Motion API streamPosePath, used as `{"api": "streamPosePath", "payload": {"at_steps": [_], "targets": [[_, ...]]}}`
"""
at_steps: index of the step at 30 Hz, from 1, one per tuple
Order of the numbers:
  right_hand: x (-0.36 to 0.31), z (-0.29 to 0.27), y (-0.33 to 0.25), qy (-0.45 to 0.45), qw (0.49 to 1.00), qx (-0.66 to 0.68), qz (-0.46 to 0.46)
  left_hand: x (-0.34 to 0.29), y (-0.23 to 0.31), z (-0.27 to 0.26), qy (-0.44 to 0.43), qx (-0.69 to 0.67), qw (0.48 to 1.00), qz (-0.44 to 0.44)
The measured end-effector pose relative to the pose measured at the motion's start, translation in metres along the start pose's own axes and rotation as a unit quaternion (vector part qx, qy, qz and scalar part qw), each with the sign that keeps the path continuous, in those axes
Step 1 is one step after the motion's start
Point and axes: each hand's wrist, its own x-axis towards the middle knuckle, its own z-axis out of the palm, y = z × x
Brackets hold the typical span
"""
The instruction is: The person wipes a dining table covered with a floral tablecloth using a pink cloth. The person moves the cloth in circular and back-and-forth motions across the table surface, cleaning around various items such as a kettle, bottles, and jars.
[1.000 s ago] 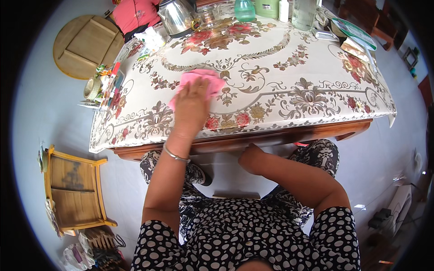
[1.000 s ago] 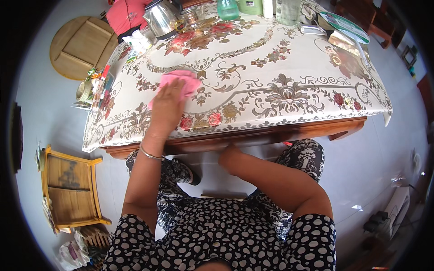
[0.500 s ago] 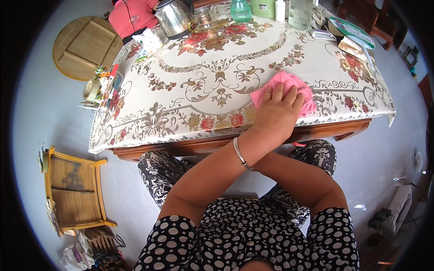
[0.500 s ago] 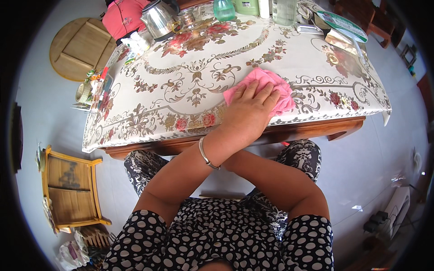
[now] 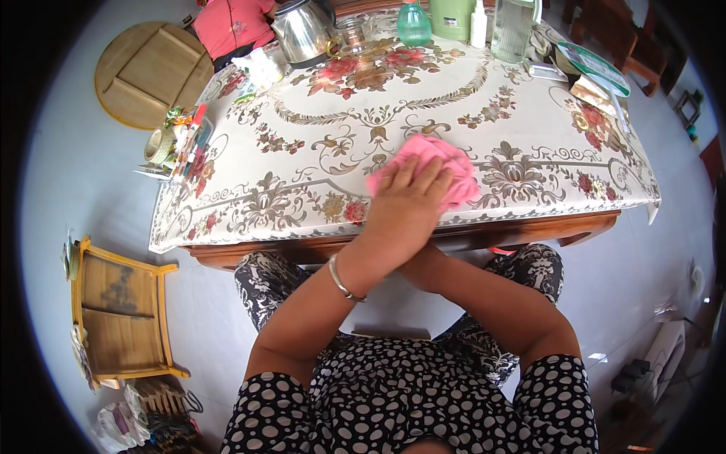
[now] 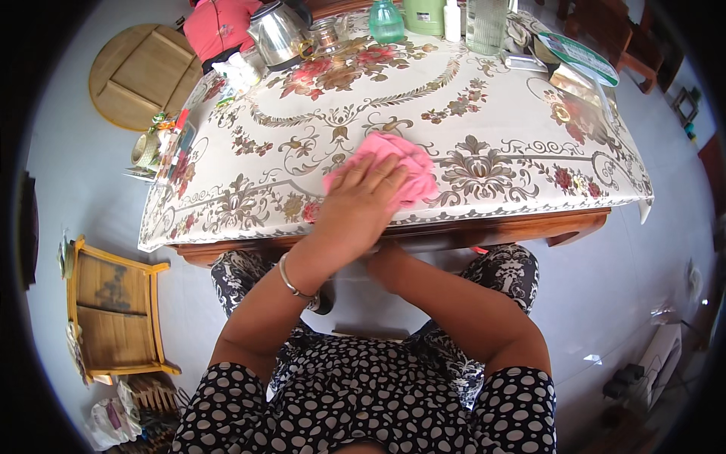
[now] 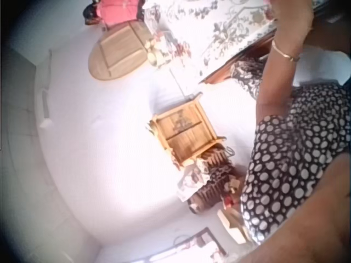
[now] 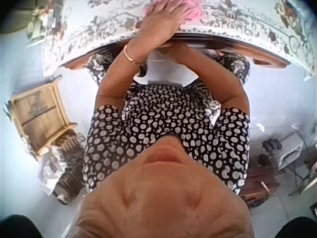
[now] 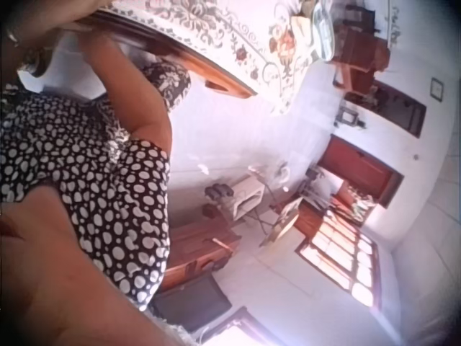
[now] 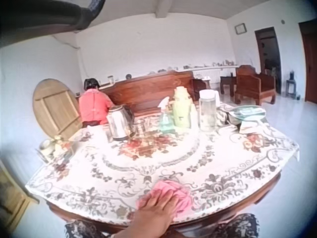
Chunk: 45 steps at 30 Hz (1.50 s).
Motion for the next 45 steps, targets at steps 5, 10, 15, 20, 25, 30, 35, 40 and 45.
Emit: {"api": "streamPosePath", "payload": {"at_steps": [5, 10, 15, 20, 25, 30, 35, 40, 45], "targets": [[-0.011, -0.007, -0.01, 0.021, 1.0, -0.01, -0.019, -0.009, -0.034, -0.014, -0.062, 0.039, 0.995, -0.063], [-0.026, -0.054, -0.026, 0.16, 0.973, 0.054, -0.155, -0.019, -0.035, -0.037, 0.005, -0.067, 0.998, -0.017], [-0.045, -0.098, -0.029, 0.445, 0.872, -0.012, -0.201, -0.062, -0.036, -0.067, 0.035, -0.055, 0.997, -0.042], [-0.071, -0.139, 0.002, 0.468, 0.881, -0.047, -0.048, -0.123, -0.061, -0.079, 0.077, -0.075, 0.993, -0.038], [-0.054, -0.165, 0.026, 0.328, 0.943, 0.043, -0.033, -0.157, -0.057, -0.059, -0.023, -0.115, 0.988, 0.1], [-0.034, -0.188, 0.046, 0.263, 0.949, 0.149, -0.089, -0.15, -0.052, -0.037, -0.132, -0.139, 0.962, 0.192], [-0.009, -0.196, 0.033, 0.271, 0.959, 0.072, -0.033, -0.125, -0.055, -0.026, -0.102, -0.163, 0.943, 0.272], [0.024, -0.203, 0.02, 0.288, 0.956, 0.051, -0.006, -0.132, -0.074, 0.008, -0.132, -0.171, 0.929, 0.301], [0.075, -0.189, 0.018, 0.363, 0.926, 0.099, 0.028, -0.155, -0.085, 0.032, -0.186, -0.214, 0.926, 0.251]]}}
